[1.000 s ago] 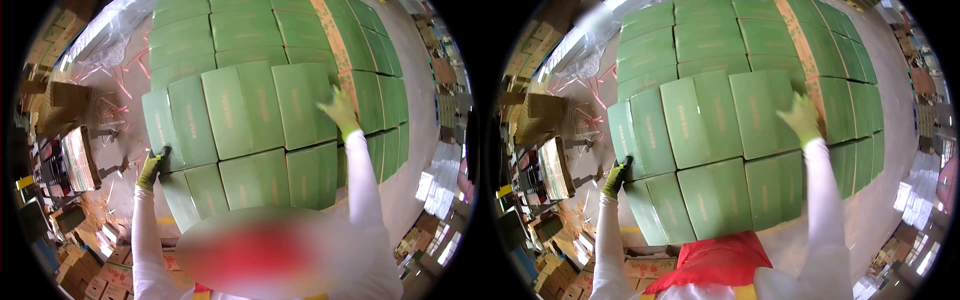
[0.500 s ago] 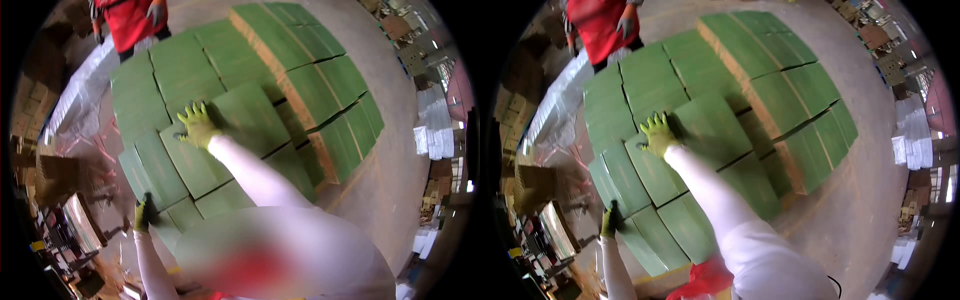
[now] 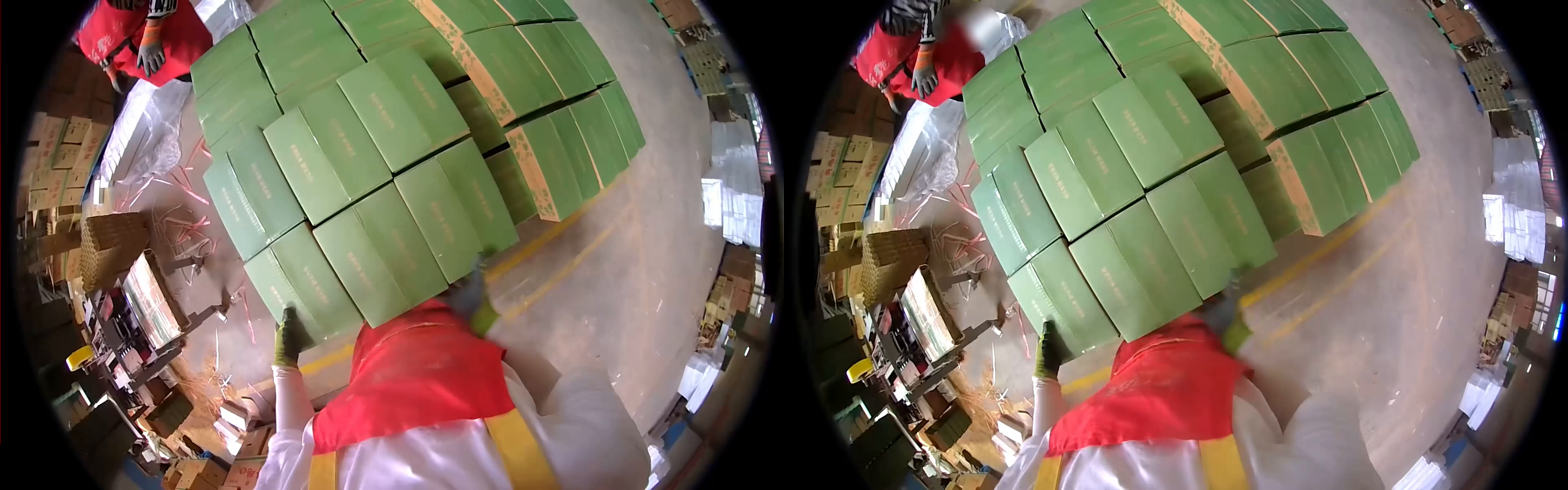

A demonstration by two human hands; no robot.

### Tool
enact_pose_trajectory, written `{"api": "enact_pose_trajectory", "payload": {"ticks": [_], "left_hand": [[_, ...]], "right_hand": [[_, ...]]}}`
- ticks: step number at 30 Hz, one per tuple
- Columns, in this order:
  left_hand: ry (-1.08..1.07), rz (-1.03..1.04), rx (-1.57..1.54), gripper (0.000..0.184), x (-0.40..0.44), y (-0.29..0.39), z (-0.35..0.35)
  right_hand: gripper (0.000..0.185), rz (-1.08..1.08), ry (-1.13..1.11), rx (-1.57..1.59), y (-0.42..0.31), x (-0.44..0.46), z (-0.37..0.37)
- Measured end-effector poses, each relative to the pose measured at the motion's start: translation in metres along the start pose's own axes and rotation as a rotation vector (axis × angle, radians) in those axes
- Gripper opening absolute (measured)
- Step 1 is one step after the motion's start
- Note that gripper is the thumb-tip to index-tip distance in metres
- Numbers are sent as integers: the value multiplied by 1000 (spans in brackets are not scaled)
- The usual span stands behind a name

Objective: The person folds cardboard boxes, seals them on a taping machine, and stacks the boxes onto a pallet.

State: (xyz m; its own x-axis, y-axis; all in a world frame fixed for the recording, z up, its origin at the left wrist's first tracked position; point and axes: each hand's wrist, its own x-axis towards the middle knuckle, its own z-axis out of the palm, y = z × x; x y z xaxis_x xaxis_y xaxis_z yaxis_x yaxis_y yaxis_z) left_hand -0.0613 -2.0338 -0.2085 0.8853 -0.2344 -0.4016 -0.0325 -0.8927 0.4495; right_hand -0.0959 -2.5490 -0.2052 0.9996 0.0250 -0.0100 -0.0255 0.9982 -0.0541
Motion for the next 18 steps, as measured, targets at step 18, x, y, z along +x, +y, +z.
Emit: {"api": "enact_pose_trajectory", "payload": {"ticks": [18], "left_hand": [[390, -890, -2045, 55, -54, 126, -16]], "right_hand": [[76, 626, 857, -410, 42, 21, 84]]}}
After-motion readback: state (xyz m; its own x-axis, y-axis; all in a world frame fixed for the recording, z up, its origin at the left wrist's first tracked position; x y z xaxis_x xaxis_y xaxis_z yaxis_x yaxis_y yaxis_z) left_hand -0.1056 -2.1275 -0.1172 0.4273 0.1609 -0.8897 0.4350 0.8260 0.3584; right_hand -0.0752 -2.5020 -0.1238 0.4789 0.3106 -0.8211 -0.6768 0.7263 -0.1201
